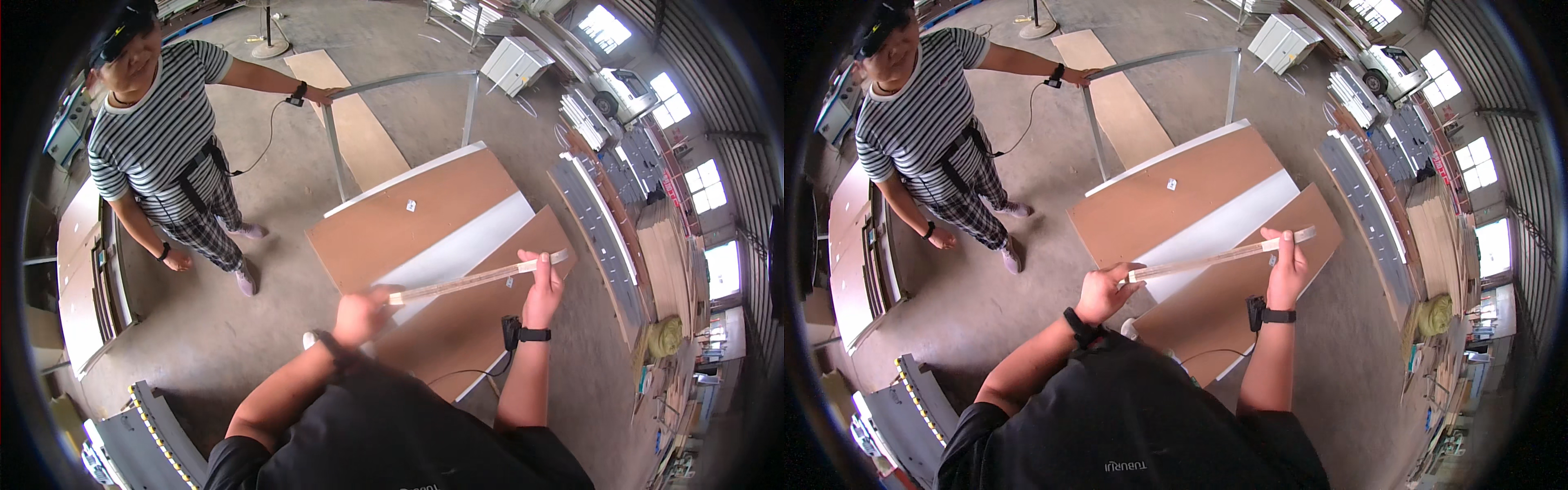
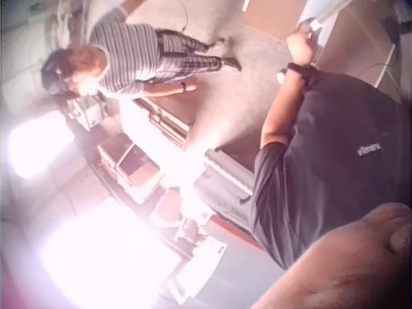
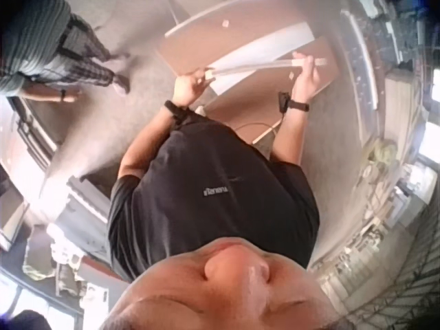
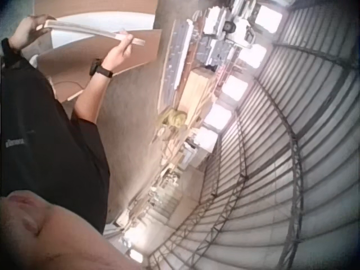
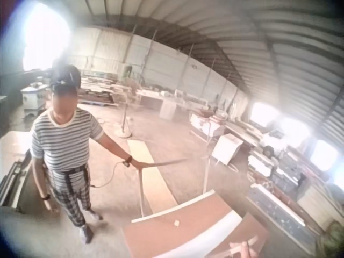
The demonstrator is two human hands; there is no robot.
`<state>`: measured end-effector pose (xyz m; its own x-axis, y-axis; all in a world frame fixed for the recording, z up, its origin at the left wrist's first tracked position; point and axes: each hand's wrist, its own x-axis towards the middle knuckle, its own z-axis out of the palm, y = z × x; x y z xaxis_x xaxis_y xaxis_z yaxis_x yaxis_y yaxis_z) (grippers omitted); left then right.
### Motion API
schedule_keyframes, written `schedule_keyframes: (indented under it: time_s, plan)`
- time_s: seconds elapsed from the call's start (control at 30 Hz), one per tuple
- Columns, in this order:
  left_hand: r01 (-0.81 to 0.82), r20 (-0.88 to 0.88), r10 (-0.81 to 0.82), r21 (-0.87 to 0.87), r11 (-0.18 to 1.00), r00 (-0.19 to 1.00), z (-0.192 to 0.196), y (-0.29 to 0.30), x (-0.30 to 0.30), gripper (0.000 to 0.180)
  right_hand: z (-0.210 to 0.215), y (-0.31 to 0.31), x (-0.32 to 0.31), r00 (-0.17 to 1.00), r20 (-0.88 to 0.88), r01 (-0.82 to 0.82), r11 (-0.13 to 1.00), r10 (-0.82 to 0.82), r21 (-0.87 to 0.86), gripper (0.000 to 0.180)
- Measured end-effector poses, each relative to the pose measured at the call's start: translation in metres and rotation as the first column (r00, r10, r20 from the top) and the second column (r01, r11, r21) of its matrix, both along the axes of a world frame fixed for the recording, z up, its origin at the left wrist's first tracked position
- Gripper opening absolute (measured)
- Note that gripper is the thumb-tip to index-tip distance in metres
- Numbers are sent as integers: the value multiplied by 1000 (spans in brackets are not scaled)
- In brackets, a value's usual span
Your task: Operating an industrial edge banding machine to process wooden panels.
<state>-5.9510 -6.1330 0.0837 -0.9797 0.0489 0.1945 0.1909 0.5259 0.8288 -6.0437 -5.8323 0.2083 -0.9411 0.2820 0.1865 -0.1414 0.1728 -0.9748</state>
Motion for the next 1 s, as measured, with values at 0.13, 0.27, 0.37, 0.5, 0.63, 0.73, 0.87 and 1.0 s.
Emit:
schedule_keyframes:
  time_s: [0.13,0.27,0.37,0.5,0.63,0.73,0.87,1.0]
  plan:
    - [-12,-62,14,21,1000,998,12,1,-1,26,-9,12,-2,955,-251,67,710,158,701,26]
    - [-9,-40,10,22,1000,999,12,1,-1,27,-18,11,-5,957,-240,65,681,166,729,25]
    - [-3,-64,4,15,1000,998,6,2,1,28,-25,14,-5,990,-131,30,844,48,535,29]
    - [-12,-7,12,-17,1000,1000,9,2,2,28,-12,10,-5,998,-1,52,906,-56,420,40]
    - [6,-35,-5,34,999,999,14,-2,3,27,1,13,-9,987,42,149,984,-153,98,45]
    - [0,-10,0,-10,1000,1000,4,-1,1,27,1,20,-9,994,88,52,995,-59,85,41]
    - [-17,42,16,16,1000,999,8,-1,4,24,-1,12,4,999,32,25,898,-44,440,29]
    - [0,26,0,6,1000,1000,13,1,5,25,-26,33,-2,938,-331,216,582,99,784,25]
